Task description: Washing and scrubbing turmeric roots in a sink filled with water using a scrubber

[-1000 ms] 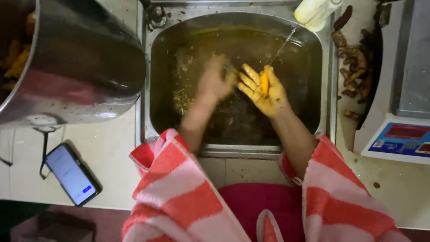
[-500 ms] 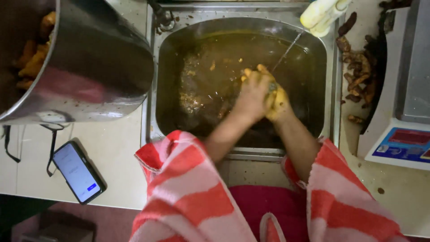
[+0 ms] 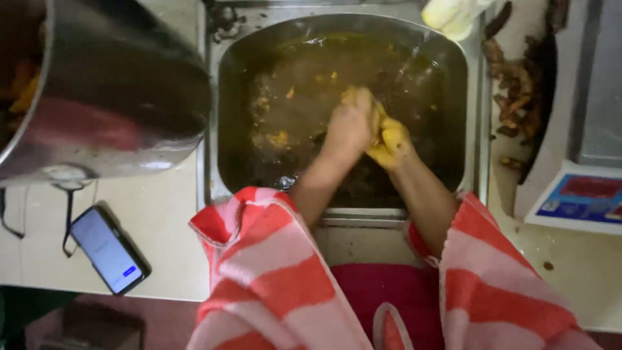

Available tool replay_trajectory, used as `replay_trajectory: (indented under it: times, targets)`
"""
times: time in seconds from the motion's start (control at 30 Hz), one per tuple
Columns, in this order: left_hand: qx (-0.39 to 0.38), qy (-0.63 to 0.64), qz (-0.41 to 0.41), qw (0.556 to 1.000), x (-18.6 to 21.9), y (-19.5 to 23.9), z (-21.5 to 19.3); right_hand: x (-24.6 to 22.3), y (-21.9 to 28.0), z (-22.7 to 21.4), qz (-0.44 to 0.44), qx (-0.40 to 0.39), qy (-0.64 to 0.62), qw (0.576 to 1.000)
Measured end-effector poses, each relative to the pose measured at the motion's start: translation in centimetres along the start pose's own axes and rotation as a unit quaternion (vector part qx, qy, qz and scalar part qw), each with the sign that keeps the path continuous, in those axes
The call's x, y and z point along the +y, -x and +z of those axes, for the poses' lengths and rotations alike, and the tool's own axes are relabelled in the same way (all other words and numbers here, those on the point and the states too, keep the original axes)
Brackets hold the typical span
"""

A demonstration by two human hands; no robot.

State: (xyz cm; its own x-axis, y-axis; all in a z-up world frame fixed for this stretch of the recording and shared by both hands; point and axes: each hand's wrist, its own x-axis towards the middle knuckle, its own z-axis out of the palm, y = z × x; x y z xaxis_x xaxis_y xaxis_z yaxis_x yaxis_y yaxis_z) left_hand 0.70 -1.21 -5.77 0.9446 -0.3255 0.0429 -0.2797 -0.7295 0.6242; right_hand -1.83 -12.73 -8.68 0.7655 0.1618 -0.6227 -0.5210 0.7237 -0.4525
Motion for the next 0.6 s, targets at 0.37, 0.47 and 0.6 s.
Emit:
replay_trajectory:
  times: [0.37, 0.47, 0.6]
  targets:
    - [-0.035, 0.105, -0.079, 0.991, 2.3, 4.1, -5.2, -2.3, -0.9, 0.7, -0.104, -0.13, -0.043, 0.985]
    - [0.019, 0.044, -0.164, 0.985, -2.2, 3.1, -8.7, -3.8, 4.0, 5.4, -0.008, -0.166, -0.205, 0.965]
    - [0.029, -0.062, -0.271, 0.96, -9.9, 0.8, -6.1, -4.1, 4.4, 5.9, 0.019, -0.171, -0.238, 0.956]
